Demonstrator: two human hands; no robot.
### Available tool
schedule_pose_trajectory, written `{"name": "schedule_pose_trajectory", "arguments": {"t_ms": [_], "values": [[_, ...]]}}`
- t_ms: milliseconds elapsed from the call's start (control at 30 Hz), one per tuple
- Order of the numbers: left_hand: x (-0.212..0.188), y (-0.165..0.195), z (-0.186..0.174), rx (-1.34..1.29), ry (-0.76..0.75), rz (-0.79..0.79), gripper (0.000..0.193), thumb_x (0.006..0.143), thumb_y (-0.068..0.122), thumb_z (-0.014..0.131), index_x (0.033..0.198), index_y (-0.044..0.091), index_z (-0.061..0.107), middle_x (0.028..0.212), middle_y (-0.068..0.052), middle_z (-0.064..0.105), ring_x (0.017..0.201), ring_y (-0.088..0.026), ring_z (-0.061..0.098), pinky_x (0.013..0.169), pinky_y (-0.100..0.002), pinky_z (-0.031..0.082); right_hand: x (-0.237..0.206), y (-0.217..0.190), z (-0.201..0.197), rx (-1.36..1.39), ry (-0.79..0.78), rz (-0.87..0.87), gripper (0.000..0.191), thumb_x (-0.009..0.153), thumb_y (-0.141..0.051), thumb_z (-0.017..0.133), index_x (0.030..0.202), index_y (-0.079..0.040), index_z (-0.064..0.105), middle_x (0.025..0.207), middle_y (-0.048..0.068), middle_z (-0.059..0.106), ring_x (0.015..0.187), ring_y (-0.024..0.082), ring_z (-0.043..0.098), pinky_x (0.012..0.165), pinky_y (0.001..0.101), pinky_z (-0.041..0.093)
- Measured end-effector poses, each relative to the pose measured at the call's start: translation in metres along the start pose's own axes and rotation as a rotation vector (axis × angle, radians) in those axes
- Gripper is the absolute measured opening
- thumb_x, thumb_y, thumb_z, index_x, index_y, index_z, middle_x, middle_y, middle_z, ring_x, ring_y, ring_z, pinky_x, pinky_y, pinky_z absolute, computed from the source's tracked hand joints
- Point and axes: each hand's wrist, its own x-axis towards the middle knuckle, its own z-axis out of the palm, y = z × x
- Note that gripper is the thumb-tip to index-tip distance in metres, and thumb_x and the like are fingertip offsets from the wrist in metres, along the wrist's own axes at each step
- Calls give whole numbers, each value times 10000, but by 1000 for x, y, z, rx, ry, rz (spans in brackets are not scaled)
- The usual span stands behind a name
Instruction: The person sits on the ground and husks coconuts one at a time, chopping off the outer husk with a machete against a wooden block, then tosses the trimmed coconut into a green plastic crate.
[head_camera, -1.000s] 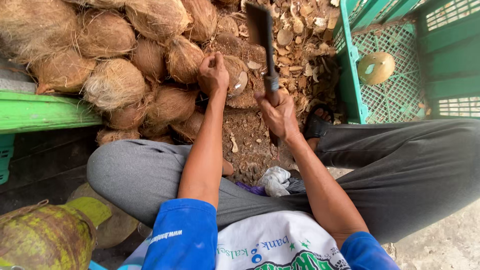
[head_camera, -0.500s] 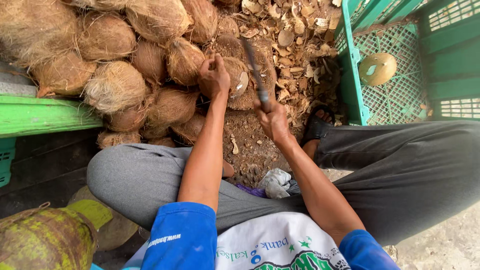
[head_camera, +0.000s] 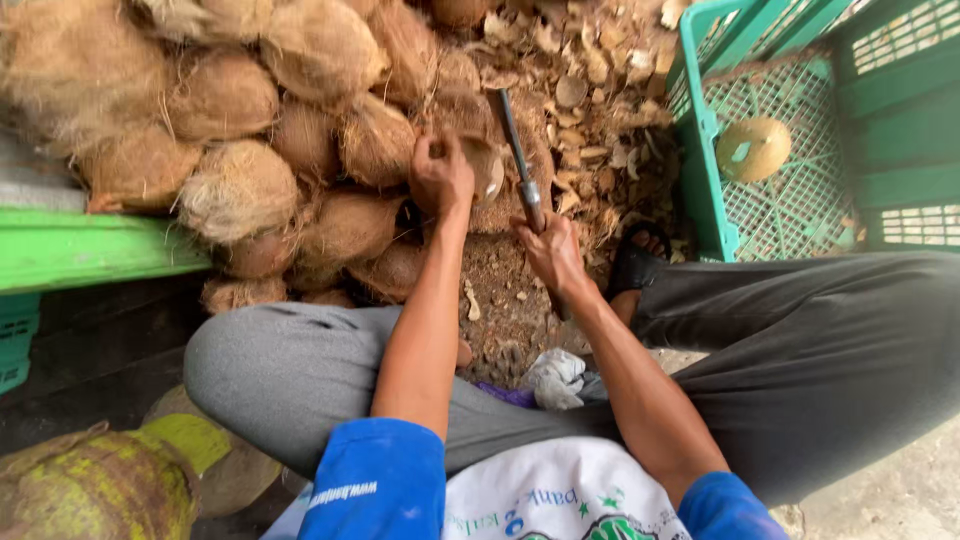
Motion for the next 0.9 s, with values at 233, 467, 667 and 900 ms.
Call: {"name": "schedule_pose_trajectory", "arguments": {"t_ms": [233, 467, 667, 900], "values": [[14, -18, 11, 172, 136, 26, 461, 951, 578, 585, 808, 145, 645, 694, 39, 627, 541, -118, 529, 503, -365, 440, 8, 18, -2, -21, 87, -83, 210, 1019, -313, 610, 924, -128, 642, 683, -65, 627, 454, 71, 462, 380, 313, 409], [14, -13, -13, 77, 123, 165, 498, 950, 593, 634, 799, 121, 688, 740, -2, 668, 680, -163, 616, 675, -356, 505, 24, 41, -3, -246, -89, 237, 465, 1044, -403, 696, 863, 25, 683, 633, 49, 553, 441, 111, 416, 401, 332, 326], [6, -2, -40, 127, 51, -97, 625, 938, 699, 510, 923, 122, 749, 988, -74, 687, 900, -234, 655, 836, -451, 524, 15, 54, 12, -80, -166, 165, 216, 986, -285, 641, 915, -82, 619, 571, 15, 499, 402, 131, 411, 356, 338, 355], [-7, 4, -42, 199, 22, -70, 1088, 551, 748, 811, 1327, 66, 471, 1297, -170, 555, 1170, -298, 576, 987, -563, 467, 15, 50, 0, -257, -131, 117, 185, 1013, -229, 616, 886, -94, 627, 632, 55, 579, 431, 118, 454, 362, 321, 413]]}}
